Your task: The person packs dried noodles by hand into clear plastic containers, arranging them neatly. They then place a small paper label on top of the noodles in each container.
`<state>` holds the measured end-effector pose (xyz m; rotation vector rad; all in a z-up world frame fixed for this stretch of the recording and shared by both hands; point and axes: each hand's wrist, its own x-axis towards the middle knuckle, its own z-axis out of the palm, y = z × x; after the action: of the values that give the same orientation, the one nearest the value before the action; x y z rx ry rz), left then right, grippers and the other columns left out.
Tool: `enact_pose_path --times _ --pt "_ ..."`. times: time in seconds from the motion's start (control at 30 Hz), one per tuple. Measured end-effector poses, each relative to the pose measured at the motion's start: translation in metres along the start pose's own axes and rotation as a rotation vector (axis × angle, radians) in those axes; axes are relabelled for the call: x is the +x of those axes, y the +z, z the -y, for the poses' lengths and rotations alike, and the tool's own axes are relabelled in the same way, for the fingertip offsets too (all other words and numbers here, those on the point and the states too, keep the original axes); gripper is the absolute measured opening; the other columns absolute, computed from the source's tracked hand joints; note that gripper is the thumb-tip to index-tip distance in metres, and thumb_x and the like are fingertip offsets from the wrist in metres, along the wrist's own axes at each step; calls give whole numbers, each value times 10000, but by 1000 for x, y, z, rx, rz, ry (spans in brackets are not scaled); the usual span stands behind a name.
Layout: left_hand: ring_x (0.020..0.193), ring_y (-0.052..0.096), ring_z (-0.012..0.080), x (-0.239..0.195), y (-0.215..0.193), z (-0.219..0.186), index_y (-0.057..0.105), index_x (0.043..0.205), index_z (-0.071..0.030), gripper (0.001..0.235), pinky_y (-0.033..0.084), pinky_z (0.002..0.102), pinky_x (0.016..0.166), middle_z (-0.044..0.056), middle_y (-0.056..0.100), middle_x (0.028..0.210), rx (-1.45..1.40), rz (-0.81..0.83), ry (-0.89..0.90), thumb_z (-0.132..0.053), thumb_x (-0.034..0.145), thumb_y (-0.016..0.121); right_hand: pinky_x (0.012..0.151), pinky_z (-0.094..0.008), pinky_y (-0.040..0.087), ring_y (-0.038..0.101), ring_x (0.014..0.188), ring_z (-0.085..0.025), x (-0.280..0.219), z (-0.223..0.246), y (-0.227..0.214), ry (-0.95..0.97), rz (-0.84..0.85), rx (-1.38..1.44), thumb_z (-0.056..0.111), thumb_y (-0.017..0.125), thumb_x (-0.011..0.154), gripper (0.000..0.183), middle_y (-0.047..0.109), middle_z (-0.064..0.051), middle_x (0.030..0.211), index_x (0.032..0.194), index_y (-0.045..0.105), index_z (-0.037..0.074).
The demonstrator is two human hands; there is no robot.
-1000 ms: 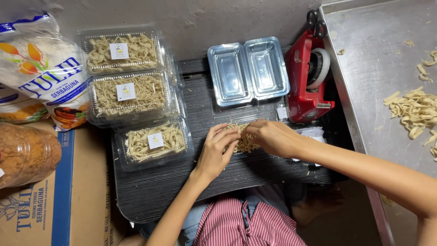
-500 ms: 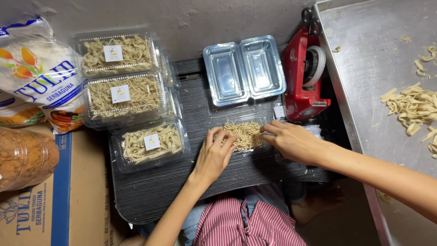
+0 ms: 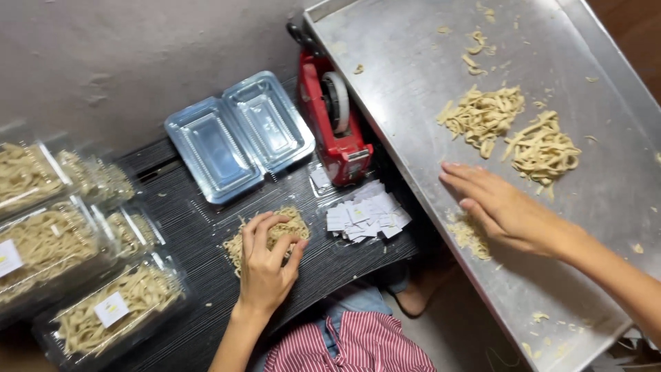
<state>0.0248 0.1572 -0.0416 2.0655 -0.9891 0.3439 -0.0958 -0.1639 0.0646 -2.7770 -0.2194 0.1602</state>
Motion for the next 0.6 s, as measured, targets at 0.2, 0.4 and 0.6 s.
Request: enact_pose_path --times 0.2,0.4,0.6 --pt "1018 457 306 52 39 -59 588 881 -36 262 442 407 889 142 528 1005 -205 48 326 -273 795 660 1105 -440 67 200 1350 -256 -46 2 26 -77 54 390 478 93 913 632 242 -126 1436 1349 271 57" --pt "1077 499 277 76 79 -92 571 1067 -125 334 481 375 863 82 553 1108 -247 83 609 -342 833 671 1086 -496 3 50 1367 -289 -79 -11 17 69 -73 155 688 114 783 874 29 -164 1470 1391 64 63" --pt "1054 537 284 78 110 -93 640 927 -149 315 440 408 913 36 621 986 -199 -11 463 -406 746 657 1072 -484 48 148 1346 -269 -81 -34 42 -46 -49 -400 735 269 749 954 173 -159 1450 1410 154 58"
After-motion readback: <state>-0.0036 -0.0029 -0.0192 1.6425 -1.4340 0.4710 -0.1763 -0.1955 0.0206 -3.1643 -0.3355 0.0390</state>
